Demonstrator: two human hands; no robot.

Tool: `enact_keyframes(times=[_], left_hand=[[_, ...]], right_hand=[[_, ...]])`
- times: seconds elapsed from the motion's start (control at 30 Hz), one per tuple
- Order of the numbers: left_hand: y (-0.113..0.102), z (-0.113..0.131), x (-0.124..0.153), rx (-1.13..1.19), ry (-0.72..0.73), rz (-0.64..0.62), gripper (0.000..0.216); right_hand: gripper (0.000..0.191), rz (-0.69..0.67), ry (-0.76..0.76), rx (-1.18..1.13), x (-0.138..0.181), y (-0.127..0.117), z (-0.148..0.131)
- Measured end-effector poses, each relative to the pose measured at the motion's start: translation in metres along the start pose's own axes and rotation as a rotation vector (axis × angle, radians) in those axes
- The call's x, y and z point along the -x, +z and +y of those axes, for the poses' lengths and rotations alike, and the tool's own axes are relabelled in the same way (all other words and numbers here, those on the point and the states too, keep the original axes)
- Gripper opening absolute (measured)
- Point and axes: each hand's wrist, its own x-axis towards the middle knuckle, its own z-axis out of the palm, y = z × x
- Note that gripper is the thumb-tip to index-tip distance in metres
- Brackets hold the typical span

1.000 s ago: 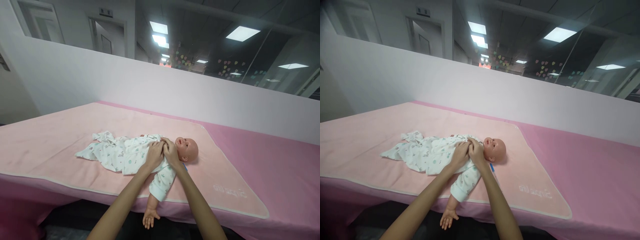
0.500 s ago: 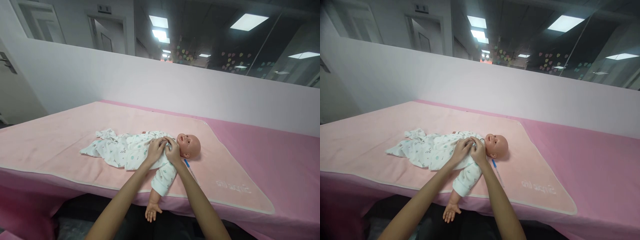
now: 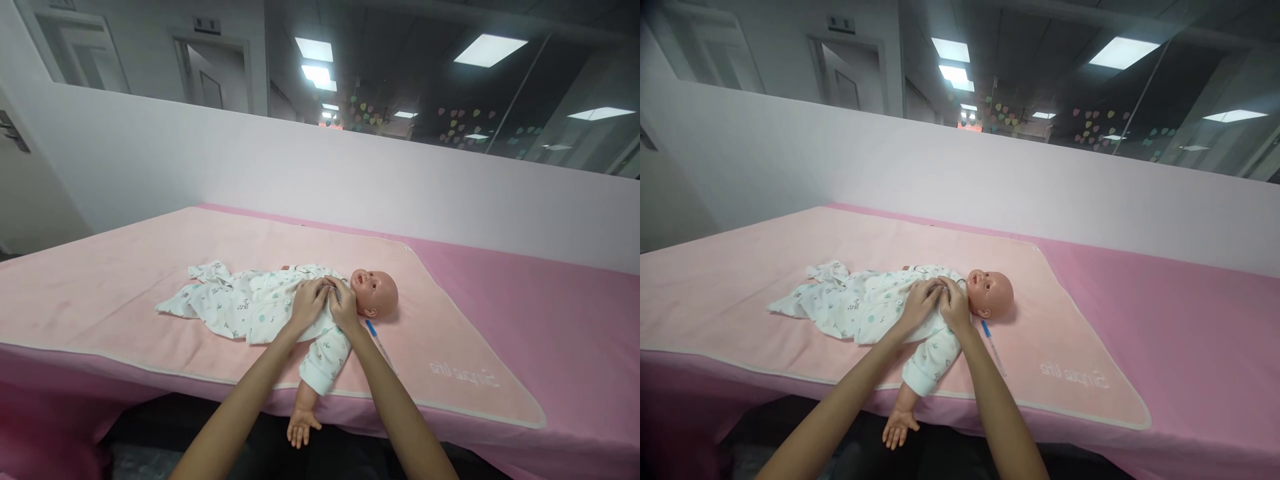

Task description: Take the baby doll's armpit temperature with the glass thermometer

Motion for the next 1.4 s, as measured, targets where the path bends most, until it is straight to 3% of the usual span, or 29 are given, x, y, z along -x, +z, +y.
enact_keyframes(times=[0.3, 0.37, 0.5, 0.57, 0.63, 0.77, 0.87, 1.03, 1.4], left_hand=[[0.003, 0.009, 0.011, -0.215, 0.13, 0.137, 0.018], [0.0, 0.008, 0.013, -0.149, 0.146, 0.248, 0.018], [-0.011, -0.001, 0.017, 0.011, 0.144, 0.604, 0.018], [-0.018, -0.007, 0.019, 0.002, 0.094, 0.671, 0.018], [-0.025, -0.013, 0.021, -0.065, 0.046, 0.6, 0.018], [-0.034, -0.018, 0.027, -0.238, 0.061, 0.287, 0.018], [-0.035, -0.016, 0.031, -0.297, 0.087, 0.174, 0.02], [-0.034, -0.012, 0.033, -0.315, 0.09, 0.162, 0.016], [-0.03, -0.019, 0.033, -0.279, 0.11, 0.167, 0.014]], right_hand=[[0.045, -0.038, 0.02, 0.036, 0.003, 0.001, 0.002], [0.045, -0.039, 0.017, 0.049, 0.004, 0.001, 0.002], [0.044, -0.013, 0.013, 0.091, 0.004, 0.0, 0.001], [0.043, 0.003, -0.007, 0.108, 0.004, 0.0, 0.0], [0.042, 0.026, -0.045, 0.129, 0.004, -0.001, -0.001], [0.041, 0.06, -0.112, 0.201, 0.005, -0.001, -0.002], [0.041, 0.053, -0.145, 0.231, 0.005, 0.0, -0.004], [0.033, 0.052, -0.18, 0.252, 0.004, 0.001, -0.014], [0.019, -0.135, -0.279, 0.32, 0.004, 0.002, -0.031]])
